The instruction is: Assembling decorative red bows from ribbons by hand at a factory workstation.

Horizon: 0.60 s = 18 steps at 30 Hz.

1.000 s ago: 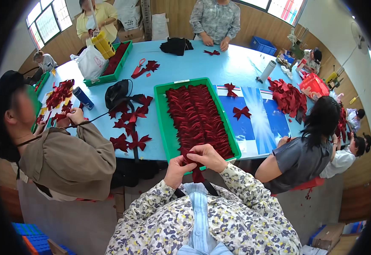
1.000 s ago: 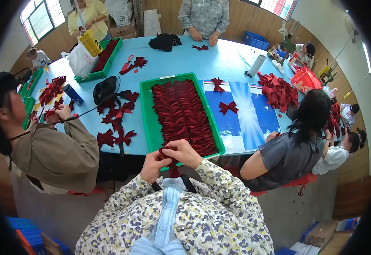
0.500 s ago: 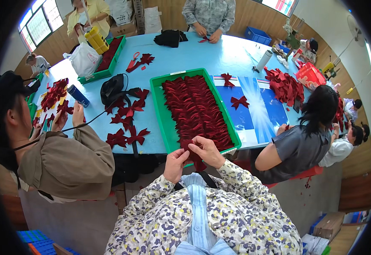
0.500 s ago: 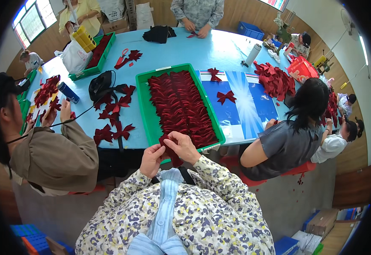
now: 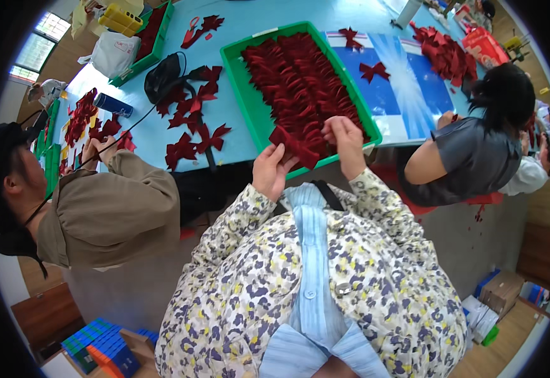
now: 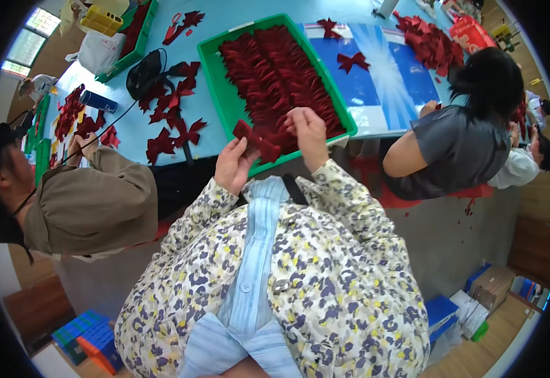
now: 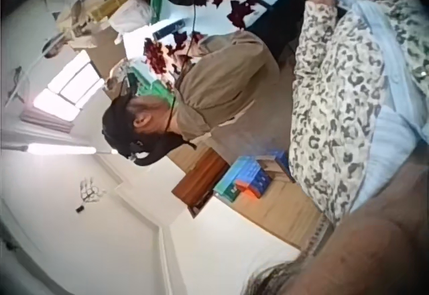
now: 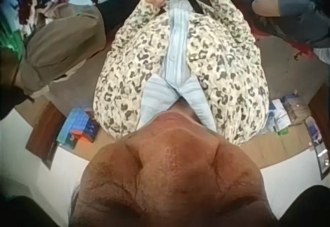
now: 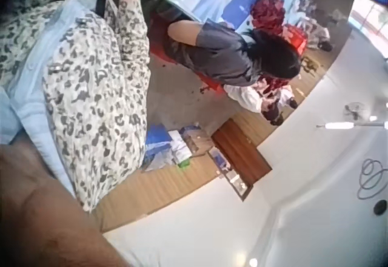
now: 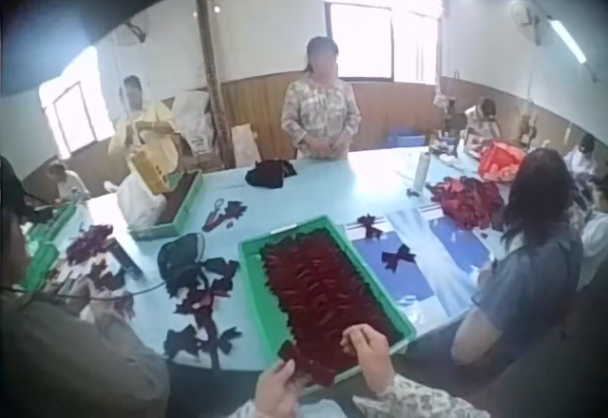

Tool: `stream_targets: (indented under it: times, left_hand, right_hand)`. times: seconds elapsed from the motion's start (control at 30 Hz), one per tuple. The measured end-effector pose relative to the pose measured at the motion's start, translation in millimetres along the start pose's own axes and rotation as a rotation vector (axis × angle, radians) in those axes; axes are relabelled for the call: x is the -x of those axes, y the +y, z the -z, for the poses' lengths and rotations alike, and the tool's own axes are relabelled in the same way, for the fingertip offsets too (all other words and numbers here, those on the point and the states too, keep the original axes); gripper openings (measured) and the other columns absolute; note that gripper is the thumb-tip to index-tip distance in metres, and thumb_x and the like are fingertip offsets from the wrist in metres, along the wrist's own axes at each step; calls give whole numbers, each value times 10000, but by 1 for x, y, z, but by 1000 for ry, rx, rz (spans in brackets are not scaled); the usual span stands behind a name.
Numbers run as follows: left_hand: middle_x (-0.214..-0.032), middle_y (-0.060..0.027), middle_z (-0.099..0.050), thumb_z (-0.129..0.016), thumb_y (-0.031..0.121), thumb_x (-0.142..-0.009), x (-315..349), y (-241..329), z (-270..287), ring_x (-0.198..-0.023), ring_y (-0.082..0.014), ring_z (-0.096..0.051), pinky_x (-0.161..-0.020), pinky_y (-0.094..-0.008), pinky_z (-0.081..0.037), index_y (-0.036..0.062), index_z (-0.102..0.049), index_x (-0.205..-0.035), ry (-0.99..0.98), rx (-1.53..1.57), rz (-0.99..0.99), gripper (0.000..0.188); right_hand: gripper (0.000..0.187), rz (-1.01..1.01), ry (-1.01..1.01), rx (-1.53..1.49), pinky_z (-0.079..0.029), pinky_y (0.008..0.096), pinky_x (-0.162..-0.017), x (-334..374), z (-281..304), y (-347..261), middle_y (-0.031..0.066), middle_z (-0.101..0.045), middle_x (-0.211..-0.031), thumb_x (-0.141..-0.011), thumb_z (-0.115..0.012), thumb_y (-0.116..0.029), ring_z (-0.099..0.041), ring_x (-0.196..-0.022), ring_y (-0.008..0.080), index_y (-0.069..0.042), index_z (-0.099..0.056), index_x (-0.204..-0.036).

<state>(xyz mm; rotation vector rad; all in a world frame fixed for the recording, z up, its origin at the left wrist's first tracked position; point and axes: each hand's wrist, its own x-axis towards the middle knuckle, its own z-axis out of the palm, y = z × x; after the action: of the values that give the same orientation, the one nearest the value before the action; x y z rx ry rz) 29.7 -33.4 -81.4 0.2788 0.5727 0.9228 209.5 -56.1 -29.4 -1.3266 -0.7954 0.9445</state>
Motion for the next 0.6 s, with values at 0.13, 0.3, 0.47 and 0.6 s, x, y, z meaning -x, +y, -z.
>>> stream_targets:
  times: [0.13,0.3,0.47,0.6]
  left_hand:
    - [-991,-76,-620,-538,72,-898,0,-2,-5,-940,-212,-599,-873,-384,-484,37,-556,-1015,29,51,-61,124]
    - [-1017,-84,-617,-546,52,-886,11,0,-26,-950,-218,-598,-885,-399,-482,42,-557,-1021,10,67,-24,136]
    - [-1030,-94,-611,-571,-15,-846,8,-7,-34,-945,-216,-601,-870,-399,-499,40,-556,-1014,-8,-55,30,177]
    - [-998,-85,-610,-583,-53,-821,0,-15,-40,-930,-198,-605,-847,-376,-520,31,-548,-1000,5,-117,10,201]
  right_hand:
    - [191,22,-11,8,-418,192,-627,19,18,2,-9,-572,-736,-924,-527,-194,-509,-673,44,-23,-590,-866]
    - [143,-2,-169,165,-412,196,-600,43,7,-6,-16,-576,-740,-877,-592,-145,-502,-672,31,-5,-601,-906]
    - [128,40,-214,162,-405,188,-596,29,19,6,-31,-572,-743,-864,-595,-121,-496,-674,26,-1,-603,-908]
    - [142,-39,-201,98,-400,193,-591,10,27,13,-36,-564,-743,-873,-586,-135,-486,-669,29,-2,-599,-922]
